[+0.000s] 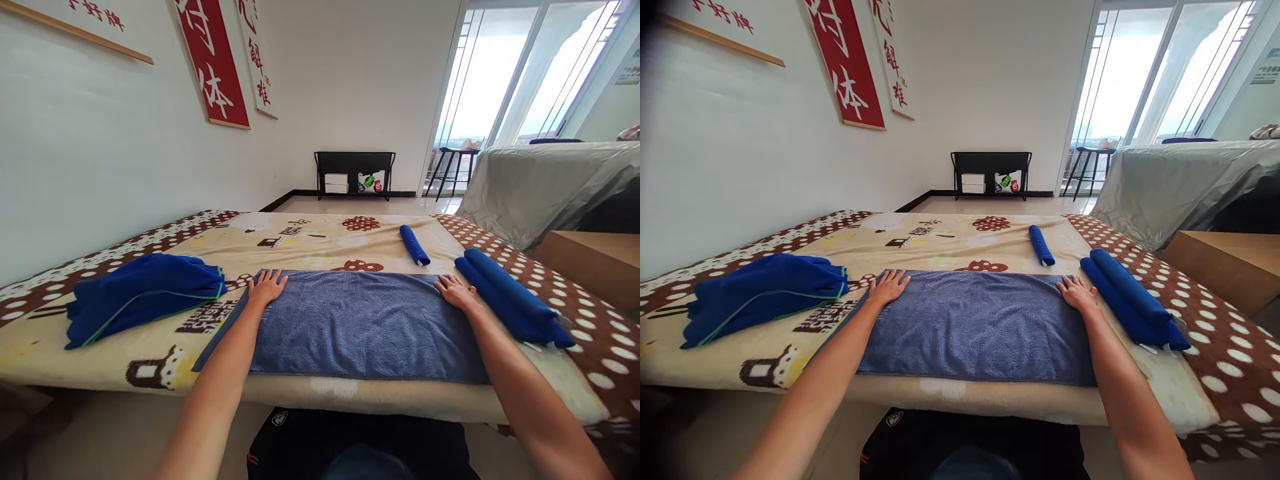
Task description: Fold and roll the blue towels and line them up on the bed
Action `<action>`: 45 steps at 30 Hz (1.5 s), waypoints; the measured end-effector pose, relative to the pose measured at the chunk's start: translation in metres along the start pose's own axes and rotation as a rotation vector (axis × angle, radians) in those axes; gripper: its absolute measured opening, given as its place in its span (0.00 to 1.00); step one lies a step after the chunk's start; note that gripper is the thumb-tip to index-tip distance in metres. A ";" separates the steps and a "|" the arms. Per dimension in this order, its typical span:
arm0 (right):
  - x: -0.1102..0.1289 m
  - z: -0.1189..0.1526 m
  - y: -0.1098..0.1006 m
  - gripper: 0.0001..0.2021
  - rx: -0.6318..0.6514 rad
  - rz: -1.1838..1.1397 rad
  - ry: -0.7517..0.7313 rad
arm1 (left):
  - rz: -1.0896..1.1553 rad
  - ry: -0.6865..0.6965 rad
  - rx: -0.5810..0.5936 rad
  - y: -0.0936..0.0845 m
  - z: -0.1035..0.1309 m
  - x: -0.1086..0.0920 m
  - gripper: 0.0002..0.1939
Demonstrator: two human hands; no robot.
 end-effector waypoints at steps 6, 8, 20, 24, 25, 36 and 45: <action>0.043 0.011 -0.010 0.31 -0.088 -0.004 -0.028 | 0.007 0.074 -0.107 -0.021 0.014 -0.043 0.31; 0.077 0.016 -0.002 0.30 -0.054 -0.031 -0.151 | 0.023 0.219 -0.133 -0.025 0.022 -0.077 0.29; 0.115 0.029 0.012 0.30 0.078 -0.123 -0.418 | 0.079 0.338 -0.084 -0.017 0.032 -0.114 0.28; 0.097 0.029 0.005 0.30 0.056 -0.119 -0.424 | 0.085 0.419 -0.124 -0.035 0.051 -0.122 0.25; 0.095 0.029 0.004 0.30 0.056 -0.114 -0.427 | 0.090 0.480 -0.144 -0.041 0.062 -0.132 0.25; 0.103 0.039 0.004 0.32 0.122 -0.007 -0.440 | 0.134 1.156 -0.396 -0.070 0.217 -0.291 0.19; 0.106 0.029 0.006 0.32 0.178 -0.019 -0.347 | 0.081 1.134 -0.429 -0.057 0.221 -0.291 0.10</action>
Point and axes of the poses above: each hand's wrist, its own z-axis away from the middle knuckle, its own y-axis out of the palm, x = y × z, the point moved 6 cm from there along -z, towards the middle knuckle, and after that the axes turned 10 degrees about -z, right-handed, at the moved point
